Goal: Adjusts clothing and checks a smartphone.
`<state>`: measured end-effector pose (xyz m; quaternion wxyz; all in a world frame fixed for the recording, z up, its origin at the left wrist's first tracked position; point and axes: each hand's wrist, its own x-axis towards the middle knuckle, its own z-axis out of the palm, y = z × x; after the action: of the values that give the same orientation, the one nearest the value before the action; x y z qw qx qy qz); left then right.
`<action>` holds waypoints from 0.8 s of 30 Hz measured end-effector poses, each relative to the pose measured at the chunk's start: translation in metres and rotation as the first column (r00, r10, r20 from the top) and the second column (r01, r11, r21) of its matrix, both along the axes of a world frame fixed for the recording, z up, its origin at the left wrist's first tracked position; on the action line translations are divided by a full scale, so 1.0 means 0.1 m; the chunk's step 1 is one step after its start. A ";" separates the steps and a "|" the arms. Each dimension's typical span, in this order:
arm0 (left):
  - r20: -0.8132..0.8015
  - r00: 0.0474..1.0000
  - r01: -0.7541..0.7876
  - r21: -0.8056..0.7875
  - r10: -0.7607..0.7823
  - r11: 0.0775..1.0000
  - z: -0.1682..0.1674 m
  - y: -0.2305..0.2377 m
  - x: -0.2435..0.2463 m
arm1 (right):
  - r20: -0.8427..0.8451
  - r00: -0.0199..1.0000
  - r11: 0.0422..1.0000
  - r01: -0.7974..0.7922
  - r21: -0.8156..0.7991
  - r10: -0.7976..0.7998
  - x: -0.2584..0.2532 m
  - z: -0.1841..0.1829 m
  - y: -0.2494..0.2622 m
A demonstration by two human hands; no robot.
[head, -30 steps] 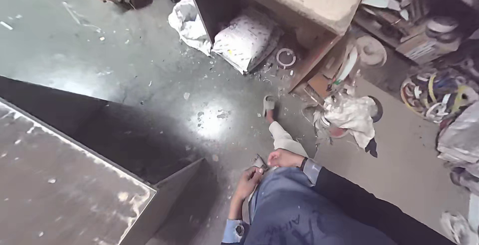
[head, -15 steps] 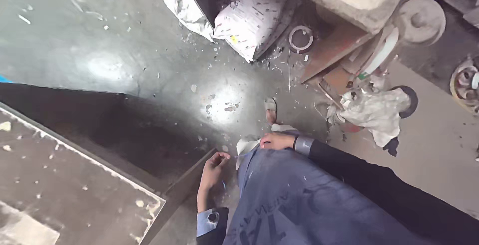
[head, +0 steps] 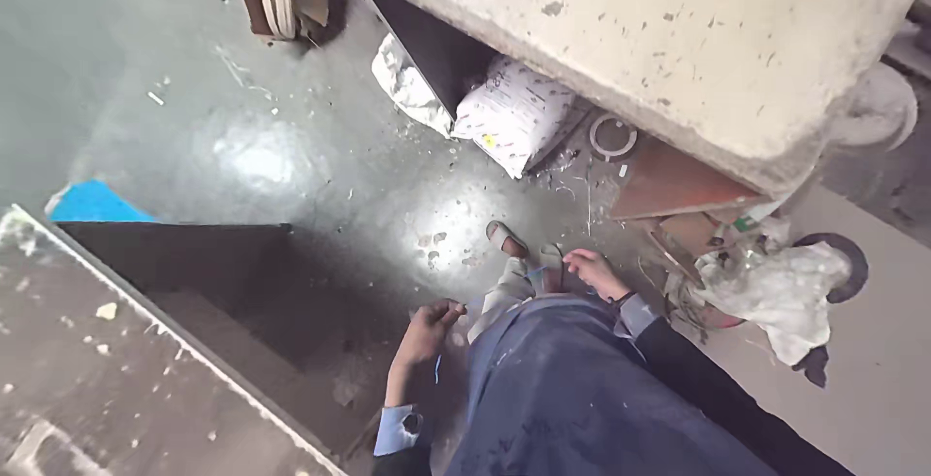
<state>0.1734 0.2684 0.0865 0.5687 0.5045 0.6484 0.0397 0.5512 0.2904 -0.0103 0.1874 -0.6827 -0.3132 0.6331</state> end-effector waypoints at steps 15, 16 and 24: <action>0.450 0.716 -0.694 0.376 0.534 0.614 0.23 2.19 -0.08 | 0.559 0.805 0.645 -0.537 0.544 0.199 -1.01 1.19 2.39; 0.390 0.752 -0.659 0.421 0.531 0.623 0.24 2.20 -0.05 | 0.474 0.841 0.575 -0.529 0.624 0.260 -1.20 1.18 2.42; 0.638 0.469 -0.865 0.192 0.611 0.463 0.29 2.00 0.54 | -0.010 0.493 0.379 -0.654 0.655 0.870 -2.02 1.22 2.75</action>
<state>0.2273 0.4686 0.1153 0.4805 0.2555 0.6061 0.5800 0.3496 0.5649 0.1115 0.1152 -0.2359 -0.7306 0.6303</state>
